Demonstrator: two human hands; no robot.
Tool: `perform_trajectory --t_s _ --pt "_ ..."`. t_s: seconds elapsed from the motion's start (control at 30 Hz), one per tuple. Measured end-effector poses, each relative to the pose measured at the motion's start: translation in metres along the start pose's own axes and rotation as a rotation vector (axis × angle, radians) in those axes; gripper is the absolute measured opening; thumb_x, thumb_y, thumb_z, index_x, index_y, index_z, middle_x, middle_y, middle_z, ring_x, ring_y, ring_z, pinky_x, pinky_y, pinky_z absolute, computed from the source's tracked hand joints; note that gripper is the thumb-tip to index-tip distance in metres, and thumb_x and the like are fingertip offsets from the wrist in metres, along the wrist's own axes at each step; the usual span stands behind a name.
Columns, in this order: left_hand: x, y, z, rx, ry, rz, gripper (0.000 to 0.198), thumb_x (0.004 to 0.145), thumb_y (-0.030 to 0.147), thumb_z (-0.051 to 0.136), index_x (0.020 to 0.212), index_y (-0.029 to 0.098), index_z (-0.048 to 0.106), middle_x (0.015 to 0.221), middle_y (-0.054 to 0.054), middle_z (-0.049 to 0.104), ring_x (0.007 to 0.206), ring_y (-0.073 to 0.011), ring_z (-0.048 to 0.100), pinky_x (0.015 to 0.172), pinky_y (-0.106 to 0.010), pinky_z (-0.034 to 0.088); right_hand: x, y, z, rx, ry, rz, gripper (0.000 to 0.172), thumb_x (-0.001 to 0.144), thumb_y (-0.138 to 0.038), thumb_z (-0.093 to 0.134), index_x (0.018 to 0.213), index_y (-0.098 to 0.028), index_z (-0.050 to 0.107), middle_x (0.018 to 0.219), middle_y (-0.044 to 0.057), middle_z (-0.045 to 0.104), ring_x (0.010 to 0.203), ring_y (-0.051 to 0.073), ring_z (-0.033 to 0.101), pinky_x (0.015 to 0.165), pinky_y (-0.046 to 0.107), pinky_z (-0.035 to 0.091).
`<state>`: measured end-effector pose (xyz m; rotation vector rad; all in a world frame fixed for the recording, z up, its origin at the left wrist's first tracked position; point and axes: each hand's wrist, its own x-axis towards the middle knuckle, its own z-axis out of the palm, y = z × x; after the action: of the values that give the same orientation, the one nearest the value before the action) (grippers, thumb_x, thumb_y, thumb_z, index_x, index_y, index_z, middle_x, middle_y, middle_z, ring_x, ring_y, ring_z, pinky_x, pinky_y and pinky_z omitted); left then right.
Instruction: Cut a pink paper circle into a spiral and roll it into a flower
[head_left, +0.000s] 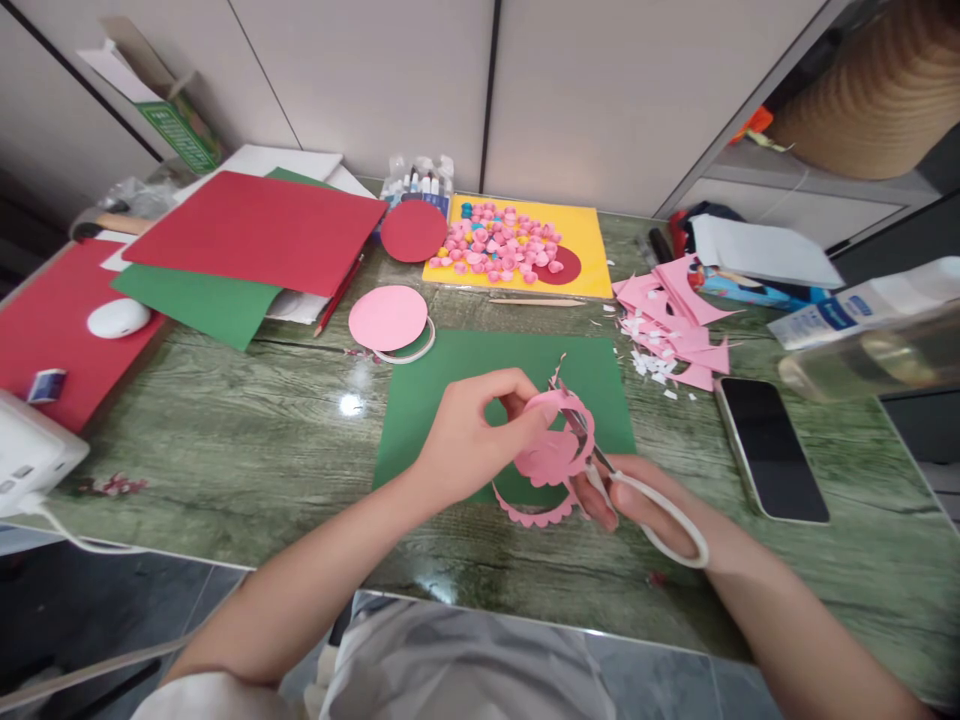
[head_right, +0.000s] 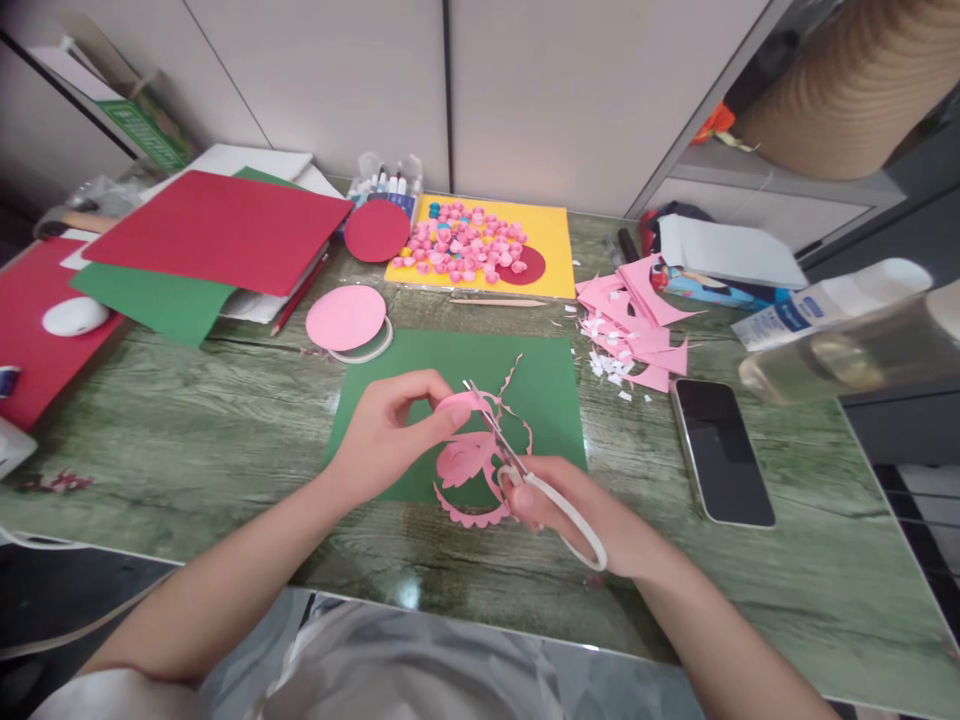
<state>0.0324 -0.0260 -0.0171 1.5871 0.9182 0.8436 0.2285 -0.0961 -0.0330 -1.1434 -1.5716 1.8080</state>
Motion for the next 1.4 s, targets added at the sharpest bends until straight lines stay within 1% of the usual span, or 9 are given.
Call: perform_trajectory --t_s 0.13,0.3,0.43,0.53,0.7,0.83,1.03,1.2,1.4 --pt "0.000 0.000 0.001 0.010 0.009 0.009 0.024 0.080 0.029 0.056 0.061 0.015 0.053 0.060 0.002 0.054 0.060 -0.0076 0.047 0.059 -0.019 0.038 0.000 0.000 0.001 -0.007 0.009 0.017 0.053 0.081 -0.069 0.035 0.063 -0.019 0.038 0.060 -0.003 0.035 0.058 0.014 0.035 0.059 0.028 0.028" --pt "0.001 -0.001 0.000 0.023 0.004 -0.015 0.022 0.080 0.029 0.055 0.064 0.015 0.054 0.062 0.001 0.055 0.062 -0.0087 0.047 0.060 -0.020 0.038 -0.001 0.001 0.001 -0.017 0.016 0.019 0.053 0.082 -0.069 0.033 0.064 -0.019 0.039 0.061 -0.003 0.036 0.059 0.014 0.034 0.060 0.029 0.029" --pt "0.001 -0.001 -0.001 0.004 0.005 -0.025 0.021 0.080 0.031 0.055 0.066 0.015 0.055 0.064 0.001 0.054 0.064 -0.0094 0.047 0.060 -0.021 0.038 -0.002 -0.002 0.001 -0.036 0.012 0.026 0.049 0.085 -0.065 0.033 0.065 -0.020 0.037 0.062 -0.003 0.035 0.058 0.013 0.033 0.059 0.029 0.028" --pt "0.002 -0.002 -0.001 -0.005 0.012 -0.032 0.021 0.080 0.031 0.055 0.065 0.015 0.055 0.063 0.001 0.052 0.064 -0.0098 0.046 0.060 -0.021 0.038 -0.003 -0.002 0.001 -0.047 0.009 0.018 0.049 0.085 -0.065 0.032 0.066 -0.020 0.036 0.062 -0.003 0.034 0.058 0.013 0.032 0.057 0.029 0.026" --pt "0.002 -0.003 -0.001 -0.011 0.027 -0.029 0.023 0.079 0.034 0.056 0.065 0.015 0.055 0.062 0.001 0.052 0.062 -0.0095 0.046 0.058 -0.021 0.037 -0.003 0.005 0.001 -0.024 0.010 0.019 0.048 0.086 -0.063 0.034 0.066 -0.020 0.036 0.062 -0.003 0.034 0.057 0.013 0.031 0.056 0.028 0.025" --pt "0.002 -0.003 -0.002 -0.020 0.042 -0.040 0.024 0.077 0.035 0.058 0.065 0.015 0.056 0.061 0.002 0.050 0.059 -0.0085 0.045 0.056 -0.020 0.037 -0.004 0.011 0.000 -0.009 0.011 -0.009 0.047 0.085 -0.063 0.035 0.067 -0.019 0.036 0.062 -0.004 0.033 0.056 0.012 0.030 0.055 0.027 0.024" --pt "0.003 0.000 -0.005 -0.034 0.060 -0.057 0.022 0.076 0.033 0.060 0.064 0.015 0.056 0.061 0.003 0.051 0.057 -0.0076 0.044 0.052 -0.018 0.035 -0.004 0.000 0.000 -0.001 0.006 0.098 0.050 0.081 -0.066 0.040 0.066 -0.019 0.037 0.062 -0.004 0.031 0.056 0.012 0.028 0.054 0.026 0.021" --pt "0.003 0.001 -0.007 -0.027 0.062 -0.069 0.022 0.075 0.032 0.060 0.063 0.015 0.056 0.060 0.003 0.051 0.057 -0.0075 0.044 0.051 -0.018 0.034 -0.003 -0.003 0.000 0.000 -0.004 0.076 0.049 0.082 -0.065 0.040 0.066 -0.019 0.038 0.062 -0.004 0.031 0.056 0.011 0.026 0.053 0.026 0.019" --pt "0.004 -0.001 -0.010 -0.048 0.081 -0.077 0.025 0.075 0.036 0.060 0.063 0.015 0.056 0.061 0.002 0.047 0.058 -0.0081 0.042 0.051 -0.019 0.035 -0.005 0.003 -0.003 -0.013 0.009 0.077 0.050 0.081 -0.066 0.040 0.065 -0.019 0.038 0.060 -0.004 0.030 0.055 0.011 0.026 0.052 0.026 0.020"
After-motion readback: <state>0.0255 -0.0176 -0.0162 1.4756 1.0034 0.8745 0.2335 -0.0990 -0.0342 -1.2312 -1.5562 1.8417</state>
